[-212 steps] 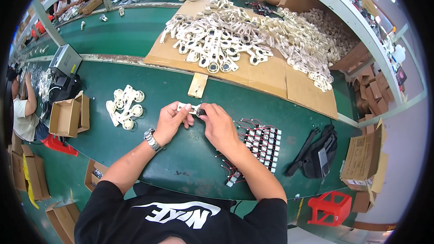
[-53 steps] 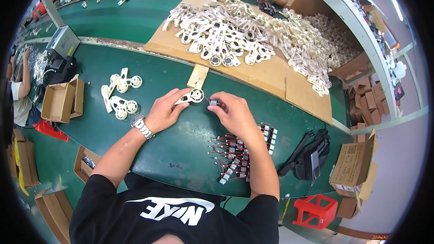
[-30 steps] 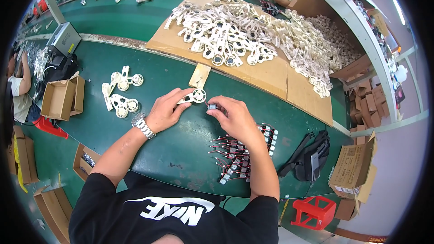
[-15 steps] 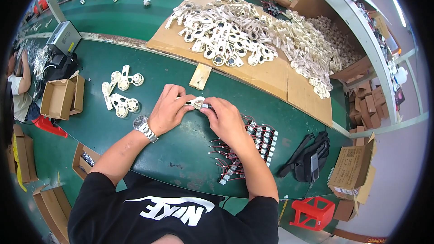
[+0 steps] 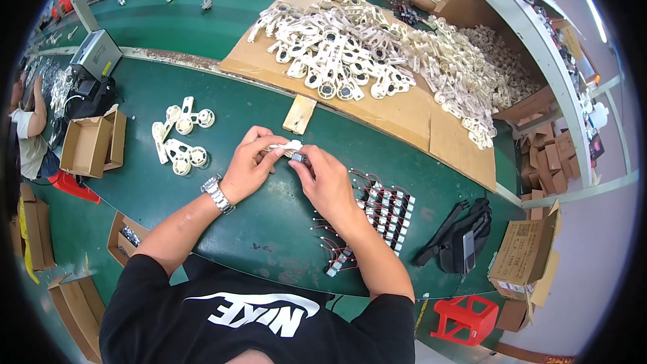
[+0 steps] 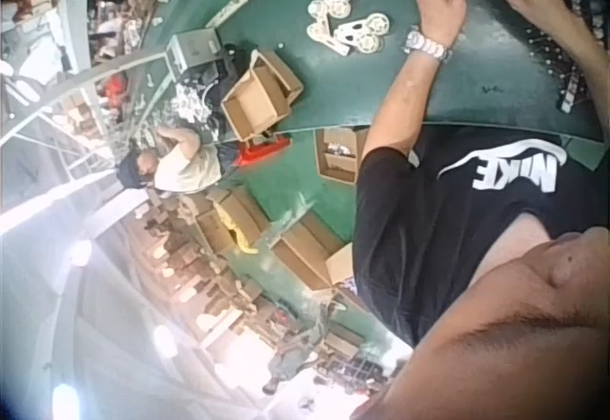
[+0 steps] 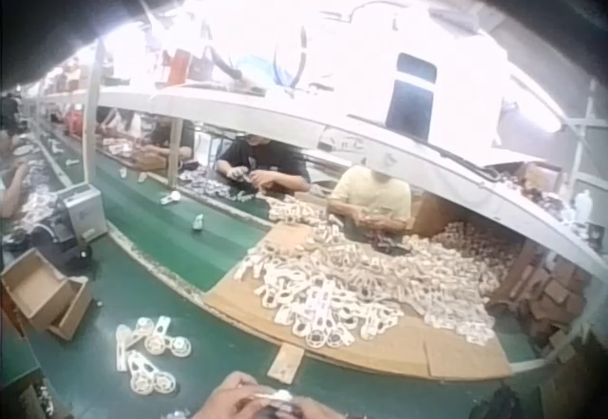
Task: The person assembles small electronic components and wires into white plastic housings by hand on an assembly line, taking the components from a cardboard box.
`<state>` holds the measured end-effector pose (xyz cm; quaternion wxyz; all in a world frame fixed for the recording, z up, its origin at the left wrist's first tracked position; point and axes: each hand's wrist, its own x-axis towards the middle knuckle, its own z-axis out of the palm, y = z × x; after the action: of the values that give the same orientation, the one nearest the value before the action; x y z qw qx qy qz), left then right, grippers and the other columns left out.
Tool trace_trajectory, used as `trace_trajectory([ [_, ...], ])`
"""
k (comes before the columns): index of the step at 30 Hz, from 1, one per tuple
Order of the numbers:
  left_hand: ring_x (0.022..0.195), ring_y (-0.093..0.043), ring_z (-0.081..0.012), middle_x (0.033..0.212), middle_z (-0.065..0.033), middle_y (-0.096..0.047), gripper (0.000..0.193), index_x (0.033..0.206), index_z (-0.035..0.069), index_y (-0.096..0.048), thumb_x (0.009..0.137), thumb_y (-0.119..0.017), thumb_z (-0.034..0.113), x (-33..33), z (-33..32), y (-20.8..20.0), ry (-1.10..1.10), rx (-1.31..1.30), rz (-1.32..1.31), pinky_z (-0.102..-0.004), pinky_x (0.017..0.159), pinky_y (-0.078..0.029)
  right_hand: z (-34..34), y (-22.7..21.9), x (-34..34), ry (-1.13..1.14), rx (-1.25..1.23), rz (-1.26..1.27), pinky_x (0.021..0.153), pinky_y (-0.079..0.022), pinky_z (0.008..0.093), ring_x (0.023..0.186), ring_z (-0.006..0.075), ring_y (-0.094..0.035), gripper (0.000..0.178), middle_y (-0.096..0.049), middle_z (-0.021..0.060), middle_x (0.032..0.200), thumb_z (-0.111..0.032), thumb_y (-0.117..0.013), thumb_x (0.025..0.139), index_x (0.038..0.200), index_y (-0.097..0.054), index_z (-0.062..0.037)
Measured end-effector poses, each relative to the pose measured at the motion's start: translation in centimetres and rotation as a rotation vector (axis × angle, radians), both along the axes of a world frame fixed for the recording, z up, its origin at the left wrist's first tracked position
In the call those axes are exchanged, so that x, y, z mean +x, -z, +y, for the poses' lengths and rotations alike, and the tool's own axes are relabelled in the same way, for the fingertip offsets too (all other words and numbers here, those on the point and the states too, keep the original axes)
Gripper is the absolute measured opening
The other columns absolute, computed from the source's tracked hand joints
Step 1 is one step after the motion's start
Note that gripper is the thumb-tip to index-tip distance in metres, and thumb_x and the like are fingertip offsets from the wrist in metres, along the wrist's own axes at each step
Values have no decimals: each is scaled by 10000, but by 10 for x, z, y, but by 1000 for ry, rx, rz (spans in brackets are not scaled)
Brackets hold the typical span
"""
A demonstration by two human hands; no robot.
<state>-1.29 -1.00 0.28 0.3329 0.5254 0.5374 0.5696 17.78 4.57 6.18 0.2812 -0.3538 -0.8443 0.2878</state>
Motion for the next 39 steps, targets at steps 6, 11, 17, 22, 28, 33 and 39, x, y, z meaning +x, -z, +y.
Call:
trace_trajectory([
  [6, 783, -614, -109, 1087, -60, -551, 138, 1113, -1, -741, 1019, -723, 98, -1, 2, 7, 22, -89, -52, -261, 641, -528, 1, 8, 1, -24, 119, 39, 696, -558, 471, 789, 395, -697, 261, -711, 193, 912, -112, -810, 917, 1100, -645, -25],
  [11, 751, -640, -114, 1105, -46, -549, 141, 1071, -24, -727, 1023, -720, 108, 0, 0, -3, 18, -121, -173, -257, 630, -555, 1, 5, 2, -102, 129, 2, 725, -559, 461, 850, 373, -686, 268, -685, 155, 921, -91, -809, 894, 1118, -674, -32],
  [17, 767, -664, -119, 1180, -61, -529, 129, 1105, -39, -707, 1055, -655, 68, 5, -3, -11, 49, -174, -202, -249, 618, -587, 1, 5, -1, -106, 292, -53, 746, -553, 454, 854, 337, -662, 270, -657, 122, 917, -76, -796, 888, 1140, -709, -36],
  [22, 817, -686, -153, 1219, -77, -514, 223, 1171, -70, -692, 1096, -595, 116, 5, -3, -6, 98, -164, -254, -266, 649, -620, 0, 9, -1, -107, 289, -71, 755, -556, 458, 854, 341, -660, 270, -651, 124, 913, -69, -778, 901, 1157, -701, -37],
  [28, 826, -705, -174, 1219, -86, -520, 247, 1214, -70, -689, 1091, -587, 119, 2, -4, -9, 100, -181, -312, -272, 653, -637, -1, 6, -2, -60, 323, -82, 789, -561, 452, 938, 339, -651, 333, -642, 118, 1008, -67, -774, 897, 1213, -671, -52],
  [33, 864, -698, -176, 1250, -88, -500, 262, 1235, -72, -678, 1110, -562, 126, 3, -4, -12, 121, -208, -254, -280, 691, -643, 0, 10, 2, -57, 276, -139, 802, -563, 443, 961, 330, -648, 296, -632, 108, 1027, -107, -800, 879, 1157, -711, -59],
  [39, 938, -685, -173, 1238, -90, -504, 217, 1207, -78, -676, 1092, -568, 72, 8, -5, -5, 99, -181, -225, -284, 687, -669, -1, 9, 1, -53, 248, -173, 801, -564, 439, 954, 323, -647, 300, -629, 107, 1022, -115, -813, 867, 1146, -720, -57],
])
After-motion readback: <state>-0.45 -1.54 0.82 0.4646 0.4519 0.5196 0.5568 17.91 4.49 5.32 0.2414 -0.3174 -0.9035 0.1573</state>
